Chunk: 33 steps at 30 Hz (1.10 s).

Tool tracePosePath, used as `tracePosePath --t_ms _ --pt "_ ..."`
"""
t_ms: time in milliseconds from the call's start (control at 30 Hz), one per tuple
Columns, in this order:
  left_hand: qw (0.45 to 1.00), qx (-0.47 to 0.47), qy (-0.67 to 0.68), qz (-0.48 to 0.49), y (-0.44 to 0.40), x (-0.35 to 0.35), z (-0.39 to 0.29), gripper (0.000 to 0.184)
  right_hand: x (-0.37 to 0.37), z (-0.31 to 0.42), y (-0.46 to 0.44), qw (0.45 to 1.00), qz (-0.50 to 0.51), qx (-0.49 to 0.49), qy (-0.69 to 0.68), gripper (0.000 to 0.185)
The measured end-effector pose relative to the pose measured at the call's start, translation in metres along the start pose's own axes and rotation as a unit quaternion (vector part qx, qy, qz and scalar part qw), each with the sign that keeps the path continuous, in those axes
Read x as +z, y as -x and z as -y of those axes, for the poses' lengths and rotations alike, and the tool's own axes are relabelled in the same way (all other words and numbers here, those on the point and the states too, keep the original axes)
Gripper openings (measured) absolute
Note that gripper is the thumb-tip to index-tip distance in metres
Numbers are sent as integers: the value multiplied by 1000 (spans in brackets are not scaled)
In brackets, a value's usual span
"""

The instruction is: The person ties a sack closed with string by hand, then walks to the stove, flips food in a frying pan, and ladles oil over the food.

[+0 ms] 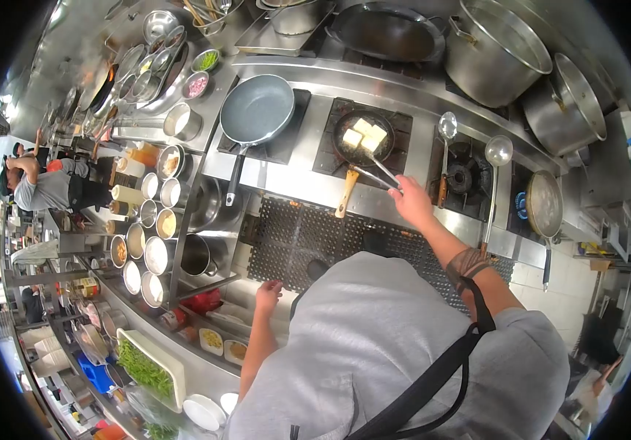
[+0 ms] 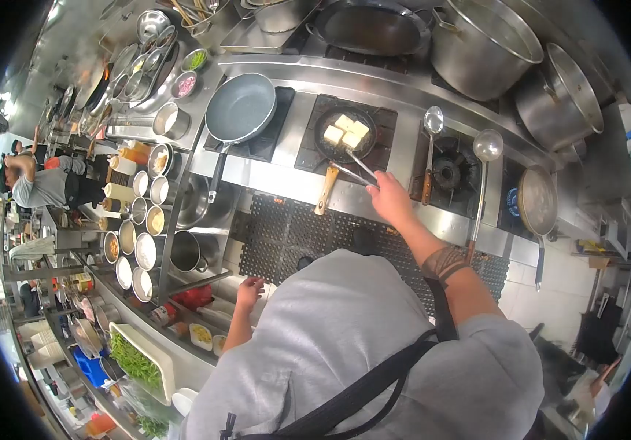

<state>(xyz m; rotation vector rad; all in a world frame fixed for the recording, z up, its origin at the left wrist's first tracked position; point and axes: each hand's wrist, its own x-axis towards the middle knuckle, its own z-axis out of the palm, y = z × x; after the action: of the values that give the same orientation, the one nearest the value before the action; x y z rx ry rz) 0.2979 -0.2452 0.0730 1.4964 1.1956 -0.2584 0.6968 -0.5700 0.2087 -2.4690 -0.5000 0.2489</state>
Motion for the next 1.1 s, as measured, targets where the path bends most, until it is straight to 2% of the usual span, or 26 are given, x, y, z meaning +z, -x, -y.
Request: tracePosePath --t_ms 133,167,233,267,300,433,500,633,700,733,800,833,933,967,1000,1033,1067,1100 --pt "999 -30 -2 -11 -3 -14 49 24 7 9 20 999 40 0 -17 40" --pt "999 -34 -6 18 0 -18 65 21 9 13 25 998 50 4 -31 41" --pt "998 -36 -13 47 10 -21 67 19 28 3 34 999 35 -16 -31 41" --pt "995 -7 -85 45 25 -19 61 19 35 -1 37 999 23 -38 -28 42" --pt "987 22 -156 42 36 -17 60 19 31 6 40 998 48 -16 -45 44" --pt "987 32 -146 51 53 -14 54 20 46 -5 49 999 36 -16 -19 46" --pt "913 170 -366 63 48 -14 59 20 42 -3 52 996 84 -26 -7 46" --pt "930 114 -342 70 -9 -10 92 22 38 10 60 987 141 -51 -63 45" --pt "986 113 -104 72 -22 -3 87 24 45 21 64 976 170 -90 -105 45" --pt "990 75 -74 91 -21 2 72 23 50 30 64 976 171 -92 -102 45" --pt "992 -6 -17 122 26 20 -29 23 59 58 62 958 226 -119 -133 45" --pt "985 17 35 167 37 25 -55 28 62 76 61 944 265 -114 -159 45" --pt "931 67 214 289 82 42 -133 49 92 116 63 908 335 -140 -208 44" --pt "930 67 222 286 82 49 -136 49 100 128 64 900 351 -162 -203 39" --pt "884 68 344 310 83 54 -136 53 107 141 68 882 385 -163 -218 40" --pt "822 68 460 329 83 59 -138 58 113 153 71 868 391 -206 -227 41" --pt "814 83 487 306 93 58 -153 56 117 163 75 852 396 -248 -235 42" --pt "814 80 500 285 97 53 -156 55 120 169 78 852 401 -247 -230 42"
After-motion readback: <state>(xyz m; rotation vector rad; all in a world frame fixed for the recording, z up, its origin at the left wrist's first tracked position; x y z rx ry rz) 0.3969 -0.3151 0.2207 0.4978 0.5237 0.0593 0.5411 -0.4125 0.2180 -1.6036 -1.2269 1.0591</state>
